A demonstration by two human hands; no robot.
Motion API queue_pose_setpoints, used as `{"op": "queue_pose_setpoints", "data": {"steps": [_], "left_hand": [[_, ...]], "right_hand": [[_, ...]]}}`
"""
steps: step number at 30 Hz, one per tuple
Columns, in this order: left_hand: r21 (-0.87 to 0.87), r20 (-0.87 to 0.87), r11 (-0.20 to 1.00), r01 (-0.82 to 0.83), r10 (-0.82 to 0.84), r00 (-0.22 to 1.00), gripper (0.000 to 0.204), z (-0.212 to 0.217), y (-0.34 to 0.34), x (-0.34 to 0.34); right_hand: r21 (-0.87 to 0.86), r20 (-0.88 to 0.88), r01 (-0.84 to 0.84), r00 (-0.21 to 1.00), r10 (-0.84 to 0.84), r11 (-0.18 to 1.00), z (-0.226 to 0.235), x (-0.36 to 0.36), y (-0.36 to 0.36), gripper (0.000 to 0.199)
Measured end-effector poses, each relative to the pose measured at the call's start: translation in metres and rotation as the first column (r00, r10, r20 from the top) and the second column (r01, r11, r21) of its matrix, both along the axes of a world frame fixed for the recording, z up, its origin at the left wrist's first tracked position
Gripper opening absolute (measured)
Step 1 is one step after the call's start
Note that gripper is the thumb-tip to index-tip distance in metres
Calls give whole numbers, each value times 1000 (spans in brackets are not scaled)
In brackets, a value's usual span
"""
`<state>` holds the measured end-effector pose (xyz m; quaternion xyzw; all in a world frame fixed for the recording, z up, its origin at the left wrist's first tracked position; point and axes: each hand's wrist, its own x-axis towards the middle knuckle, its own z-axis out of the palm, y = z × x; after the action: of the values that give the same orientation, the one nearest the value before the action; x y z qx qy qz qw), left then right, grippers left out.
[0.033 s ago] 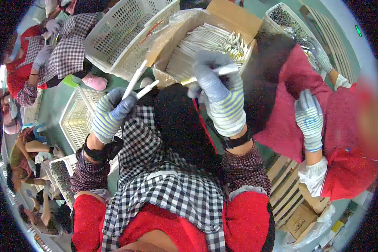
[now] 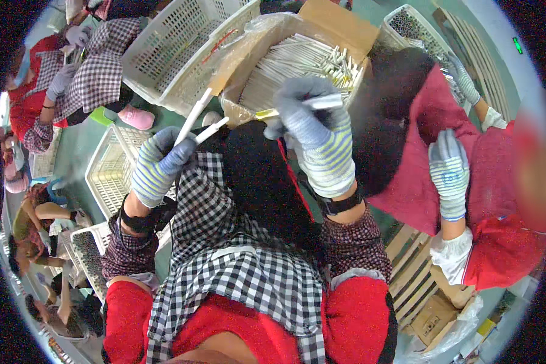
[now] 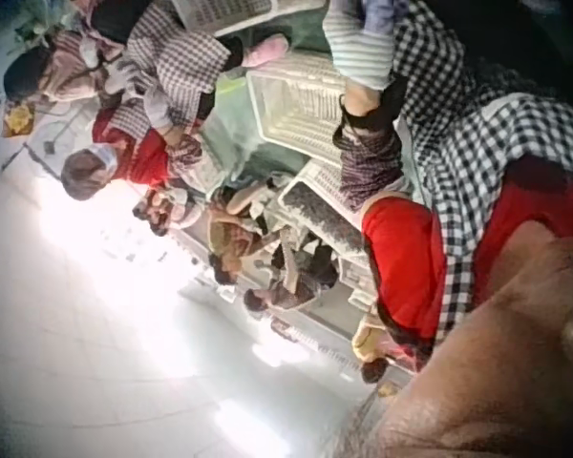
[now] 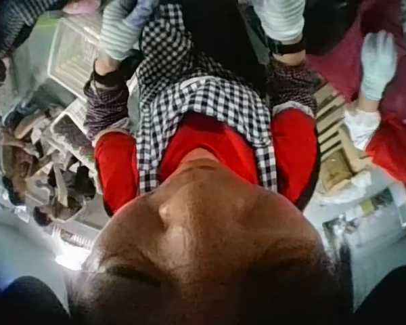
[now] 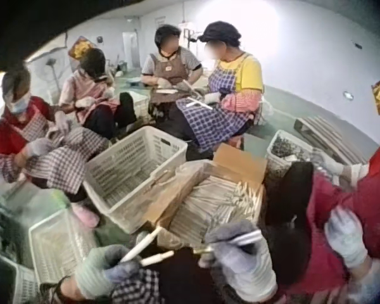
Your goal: The recorder is assembling small plastic tubes by attaching metallic tips and sorting them into various baskets.
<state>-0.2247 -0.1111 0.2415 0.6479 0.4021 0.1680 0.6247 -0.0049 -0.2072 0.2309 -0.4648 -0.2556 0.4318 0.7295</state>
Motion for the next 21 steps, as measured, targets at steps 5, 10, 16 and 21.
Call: {"op": "queue_pose_setpoints", "data": {"steps": [5,10,16,21], "left_hand": [[64,-10,997,40,-39,999,25,3,-2,-10],[93,-16,994,54,-53,998,24,-2,4,-28],[193,-82,979,68,-53,995,20,-2,13,-41],[164,-118,973,161,-142,983,20,-5,17,-46]], "right_hand": [[155,-100,-294,945,311,943,-10,-8,2,23],[-16,11,-398,917,398,917,-13,-12,1,25],[41,-108,-363,925,365,931,-11,-18,5,26],[32,-114,-343,932,345,939,-24,-31,8,26]]}}
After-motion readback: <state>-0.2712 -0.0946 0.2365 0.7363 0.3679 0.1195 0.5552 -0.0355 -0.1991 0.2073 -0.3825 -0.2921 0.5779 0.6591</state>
